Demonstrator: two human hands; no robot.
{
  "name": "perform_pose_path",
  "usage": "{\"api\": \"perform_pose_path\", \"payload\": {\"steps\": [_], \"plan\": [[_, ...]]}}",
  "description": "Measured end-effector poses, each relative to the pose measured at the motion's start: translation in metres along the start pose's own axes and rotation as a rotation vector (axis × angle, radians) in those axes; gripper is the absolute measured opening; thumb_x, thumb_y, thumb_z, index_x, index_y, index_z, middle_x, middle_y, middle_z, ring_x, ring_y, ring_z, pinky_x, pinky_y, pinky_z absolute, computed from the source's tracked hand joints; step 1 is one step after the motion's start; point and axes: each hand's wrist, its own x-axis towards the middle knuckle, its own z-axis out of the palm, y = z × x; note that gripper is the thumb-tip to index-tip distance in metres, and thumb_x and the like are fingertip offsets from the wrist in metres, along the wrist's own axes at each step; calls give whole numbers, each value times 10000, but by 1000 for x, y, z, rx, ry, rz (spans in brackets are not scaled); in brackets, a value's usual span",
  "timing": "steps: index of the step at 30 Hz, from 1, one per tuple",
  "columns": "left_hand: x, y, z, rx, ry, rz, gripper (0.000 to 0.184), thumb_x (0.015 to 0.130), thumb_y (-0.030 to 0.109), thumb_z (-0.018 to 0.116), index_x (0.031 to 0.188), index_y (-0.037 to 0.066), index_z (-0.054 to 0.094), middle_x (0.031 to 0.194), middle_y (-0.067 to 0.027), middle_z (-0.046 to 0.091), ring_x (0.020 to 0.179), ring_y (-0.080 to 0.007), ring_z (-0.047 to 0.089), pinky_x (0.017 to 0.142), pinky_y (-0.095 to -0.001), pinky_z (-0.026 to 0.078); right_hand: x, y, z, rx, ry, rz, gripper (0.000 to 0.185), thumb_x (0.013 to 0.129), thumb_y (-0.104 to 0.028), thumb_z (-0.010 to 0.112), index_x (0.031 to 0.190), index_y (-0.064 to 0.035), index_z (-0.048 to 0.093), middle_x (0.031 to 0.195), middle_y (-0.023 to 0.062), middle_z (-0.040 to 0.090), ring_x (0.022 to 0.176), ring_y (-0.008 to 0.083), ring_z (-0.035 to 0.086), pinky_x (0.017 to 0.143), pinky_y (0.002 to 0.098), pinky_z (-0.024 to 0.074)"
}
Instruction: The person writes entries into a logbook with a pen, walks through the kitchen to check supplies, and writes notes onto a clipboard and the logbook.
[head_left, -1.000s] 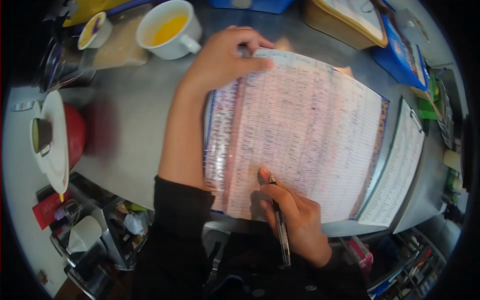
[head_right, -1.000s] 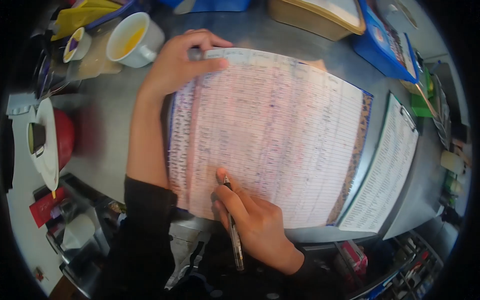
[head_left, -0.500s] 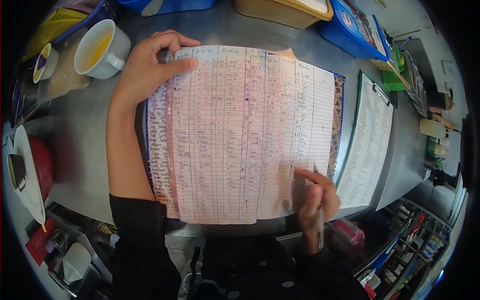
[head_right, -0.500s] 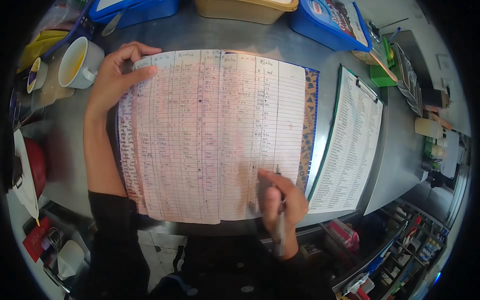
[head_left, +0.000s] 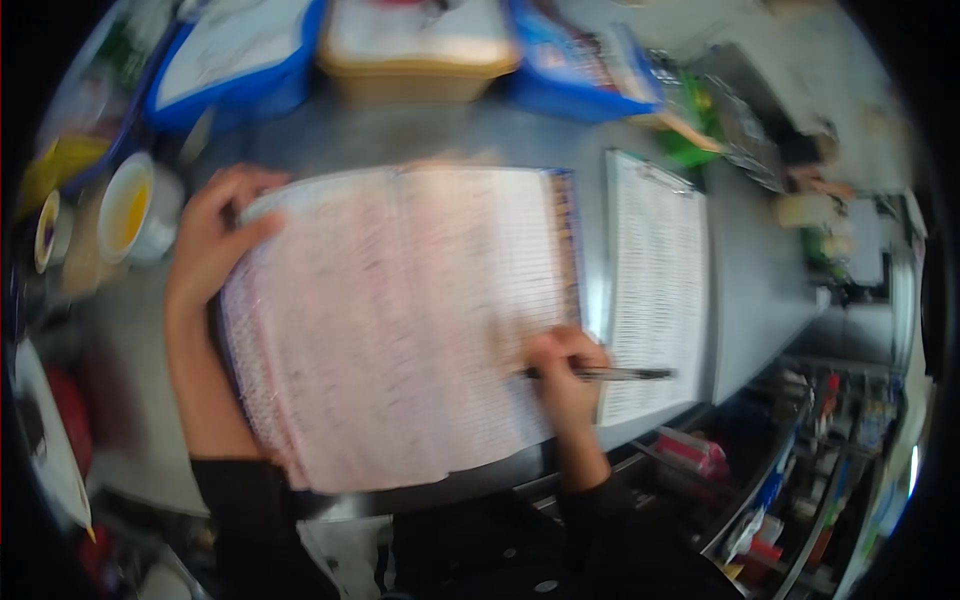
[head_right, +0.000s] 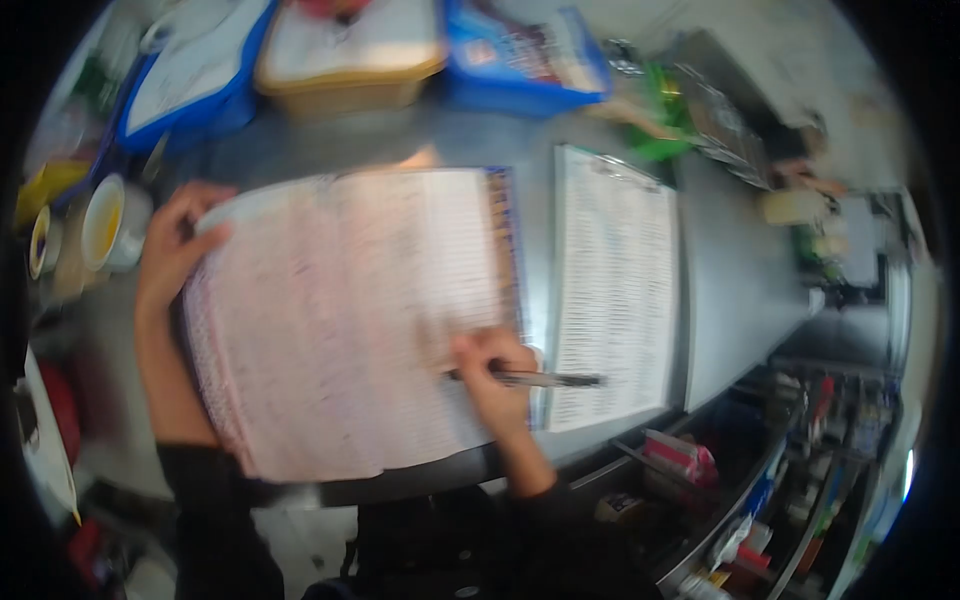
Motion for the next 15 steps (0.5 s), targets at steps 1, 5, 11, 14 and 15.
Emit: {"api": "perform_pose_path", "payload": {"steps": [1, 5, 11, 14, 15], "plan": [[-1, 1, 2, -11, 2, -3, 346, 711, 51, 726, 716, 46, 380, 1014, -126, 611, 986, -201, 536, 882, -301, 398, 0, 3, -8, 27, -93, 101, 268, 872, -39, 628, 622, -49, 529, 652, 29, 569, 599, 92, 502, 560, 231, 393], [-1, -25, -9, -11, -58, -32, 374, 794, 223, 707, 1028, -23, 550, 1057, -84, 545, 1023, -198, 521, 936, -312, 383, 4, 3, -3, 87, -217, 131, 277, 932, -183, 578, 687, -66, 522, 731, 13, 540, 662, 93, 517, 578, 249, 410], [6, 14, -10, 401, -82, 23, 290, 807, 160, 710, 1027, 4, 603, 1110, -163, 615, 948, -291, 538, 881, -390, 415, 9, -12, 11, 32, -86, 164, 393, 939, -233, 539, 624, -56, 385, 543, 0, 379, 503, 71, 384, 465, 281, 322], [2, 15, -4, 282, -83, -60, 255, 817, 135, 697, 1000, -14, 601, 1060, -148, 626, 921, -272, 545, 857, -377, 428, 8, -1, 9, -59, -77, 37, 402, 940, -247, 538, 623, -62, 375, 537, -2, 380, 485, 55, 364, 450, 268, 299], [2, 18, -5, 260, -77, -76, 253, 811, 117, 698, 1005, -14, 602, 1054, -146, 627, 925, -269, 549, 855, -376, 431, 8, -1, 9, -41, -104, 49, 404, 939, -253, 541, 628, -62, 369, 543, -2, 373, 490, 58, 366, 451, 272, 300]]}}
